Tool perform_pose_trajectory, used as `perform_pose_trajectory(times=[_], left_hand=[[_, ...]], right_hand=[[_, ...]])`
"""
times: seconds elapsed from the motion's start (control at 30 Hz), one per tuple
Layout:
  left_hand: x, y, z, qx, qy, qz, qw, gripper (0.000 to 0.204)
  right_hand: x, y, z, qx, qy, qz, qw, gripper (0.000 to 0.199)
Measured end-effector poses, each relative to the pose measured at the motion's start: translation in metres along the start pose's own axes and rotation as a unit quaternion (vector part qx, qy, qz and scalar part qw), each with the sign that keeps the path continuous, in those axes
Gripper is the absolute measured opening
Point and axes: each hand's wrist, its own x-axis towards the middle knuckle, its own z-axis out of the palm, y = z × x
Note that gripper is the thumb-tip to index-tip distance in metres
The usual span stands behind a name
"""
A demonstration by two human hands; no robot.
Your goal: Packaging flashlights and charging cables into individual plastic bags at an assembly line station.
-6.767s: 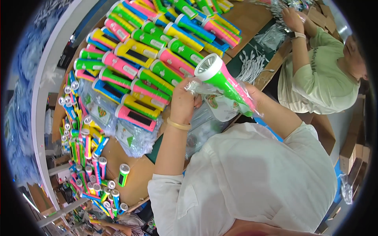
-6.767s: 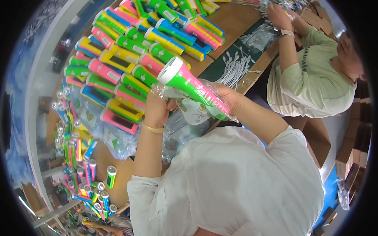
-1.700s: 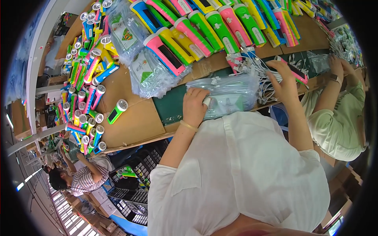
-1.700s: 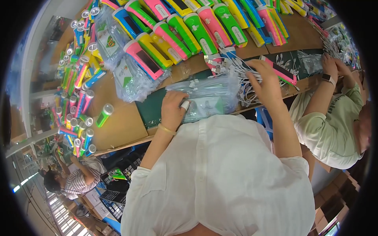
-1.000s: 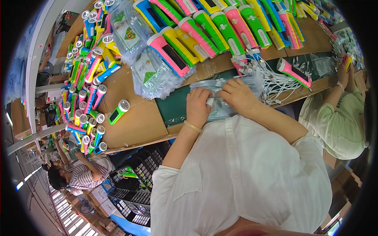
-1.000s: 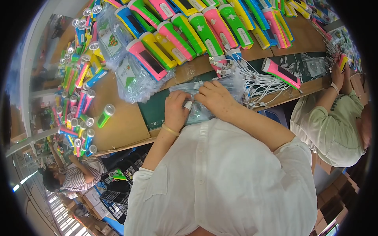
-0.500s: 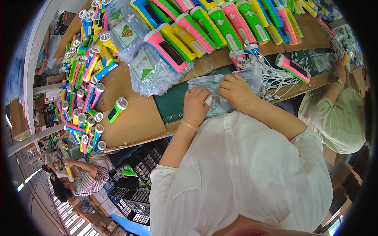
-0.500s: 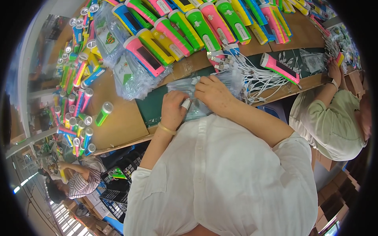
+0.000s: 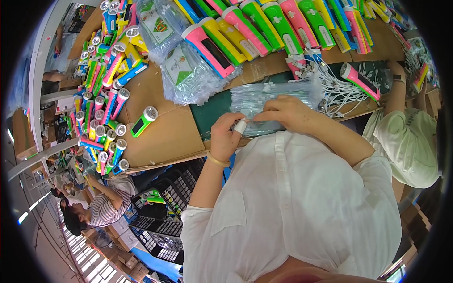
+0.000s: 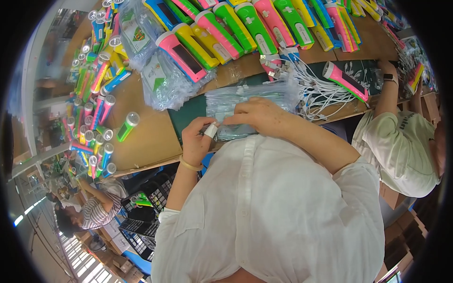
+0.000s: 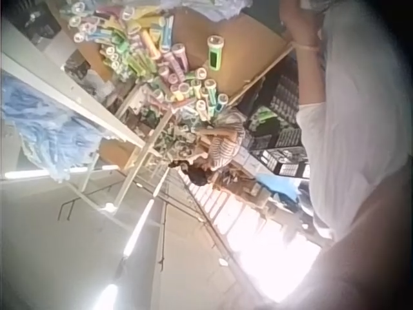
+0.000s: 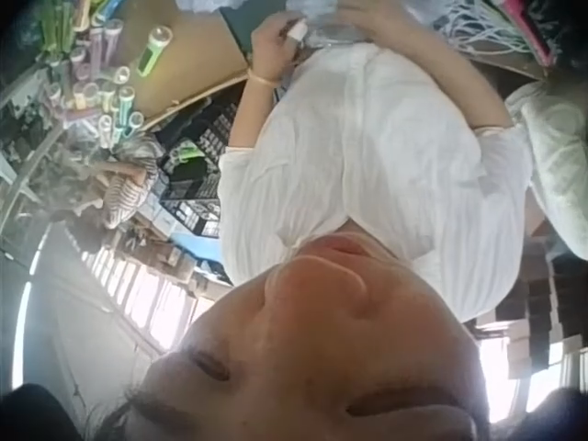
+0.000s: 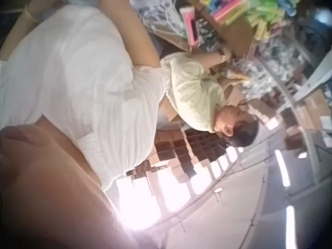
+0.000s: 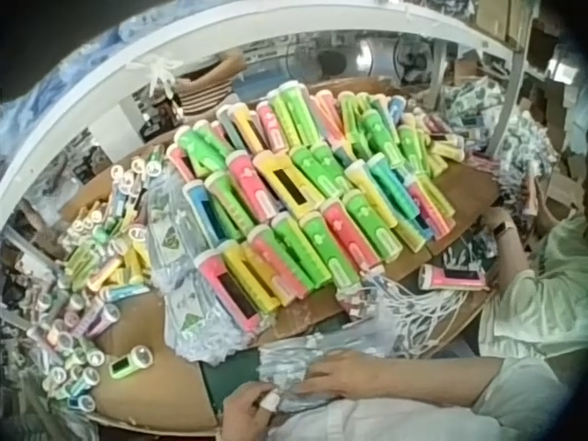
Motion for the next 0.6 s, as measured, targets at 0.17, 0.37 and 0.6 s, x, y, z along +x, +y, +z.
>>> perform_pose_trajectory(times=[0.17,0.37,0.6], left_hand=[[-0.004,0.001,-0.008,-0.008,-0.022,-0.035,0.999,0.014],[-0.008,-0.004,-0.008,-0.042,-0.002,-0.017,0.999,0.018],[0.001,0.005,-0.005,0.087,-0.097,0.158,0.979,0.018]], right_hand=[[0.004,0.005,-0.001,0.036,-0.025,0.008,0.999,0.056],[-0.001,0.006,-0.003,0.034,-0.021,0.034,0.999,0.039],[-0.014,0.008,-0.002,0.003,-0.09,0.045,0.995,0.014]])
